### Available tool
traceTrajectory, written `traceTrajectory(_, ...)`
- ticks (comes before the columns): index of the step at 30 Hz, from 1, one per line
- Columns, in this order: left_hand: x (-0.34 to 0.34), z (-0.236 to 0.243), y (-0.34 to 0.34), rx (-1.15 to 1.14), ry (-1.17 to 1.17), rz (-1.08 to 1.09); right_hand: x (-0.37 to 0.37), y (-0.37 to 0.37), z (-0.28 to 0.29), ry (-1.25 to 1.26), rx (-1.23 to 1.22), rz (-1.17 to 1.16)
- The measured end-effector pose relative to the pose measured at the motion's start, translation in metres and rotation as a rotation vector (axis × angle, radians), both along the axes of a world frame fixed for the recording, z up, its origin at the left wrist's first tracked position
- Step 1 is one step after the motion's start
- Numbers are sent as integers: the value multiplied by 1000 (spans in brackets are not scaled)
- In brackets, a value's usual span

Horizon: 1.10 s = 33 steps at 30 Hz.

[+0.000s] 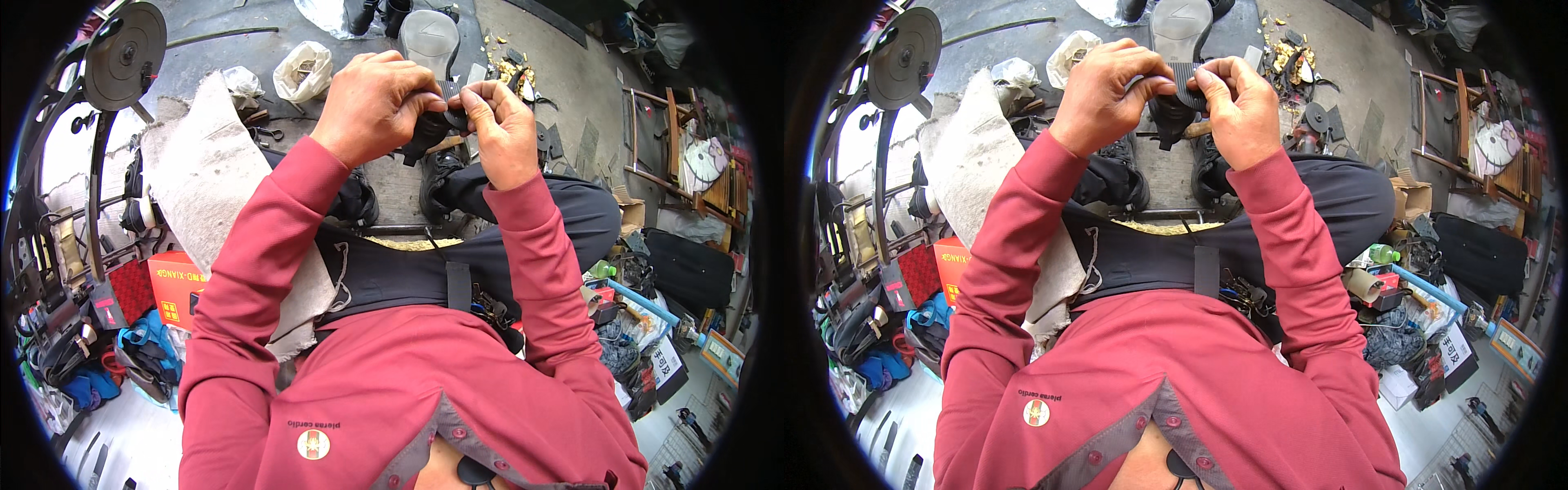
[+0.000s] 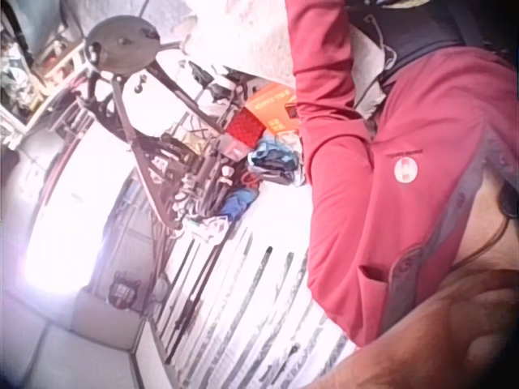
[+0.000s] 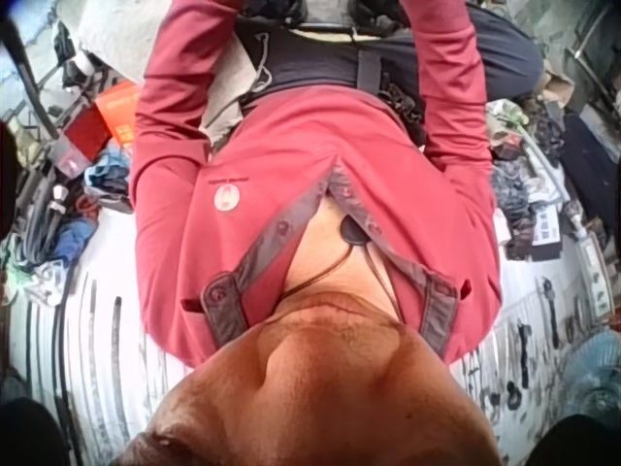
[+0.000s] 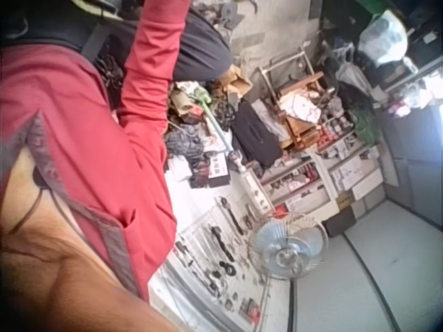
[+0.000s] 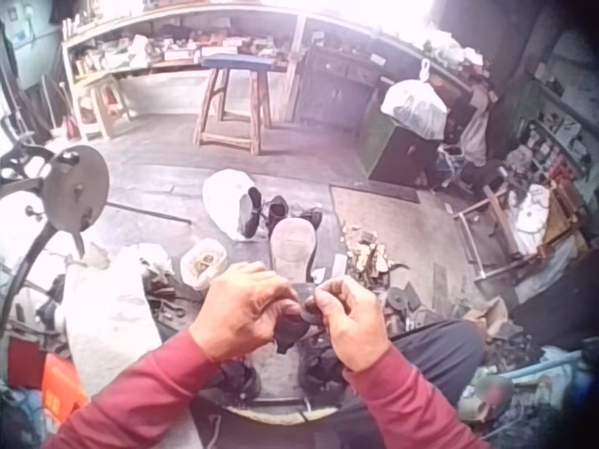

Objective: The person hammers a new sole onto a black shoe using a hammer and nails, then applies glue to the shoe's upper and presses the parts together. The person handles the shoe, hammer, nails, and glue bottle during the repair.

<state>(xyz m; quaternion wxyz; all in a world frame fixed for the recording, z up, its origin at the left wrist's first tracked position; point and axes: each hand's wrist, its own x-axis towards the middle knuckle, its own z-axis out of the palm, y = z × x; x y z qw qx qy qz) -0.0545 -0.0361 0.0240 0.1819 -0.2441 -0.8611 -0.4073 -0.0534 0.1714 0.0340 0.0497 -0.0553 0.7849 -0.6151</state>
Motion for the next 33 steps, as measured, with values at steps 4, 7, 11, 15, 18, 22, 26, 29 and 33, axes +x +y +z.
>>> traceTrajectory(4,20,-6,0,106,-21,32,1,-1,-1,31,63,-14)
traceTrajectory(7,52,-13,7,282,-170,229,6,-3,1,26,55,16)
traceTrajectory(11,68,-16,11,890,-1008,160,14,-4,7,-7,139,6)
traceTrajectory(15,54,-12,25,877,-1047,75,15,-3,14,79,292,49)
traceTrajectory(18,53,-15,31,881,-1110,99,17,-2,18,81,320,67)
traceTrajectory(22,63,-36,35,928,-959,1,20,2,21,83,329,101)
traceTrajectory(26,65,-57,41,899,-791,-29,19,1,24,149,356,107)
traceTrajectory(29,66,-62,47,888,-694,4,20,-4,23,149,337,128)
traceTrajectory(33,68,-63,48,865,-686,17,20,-9,21,153,353,119)
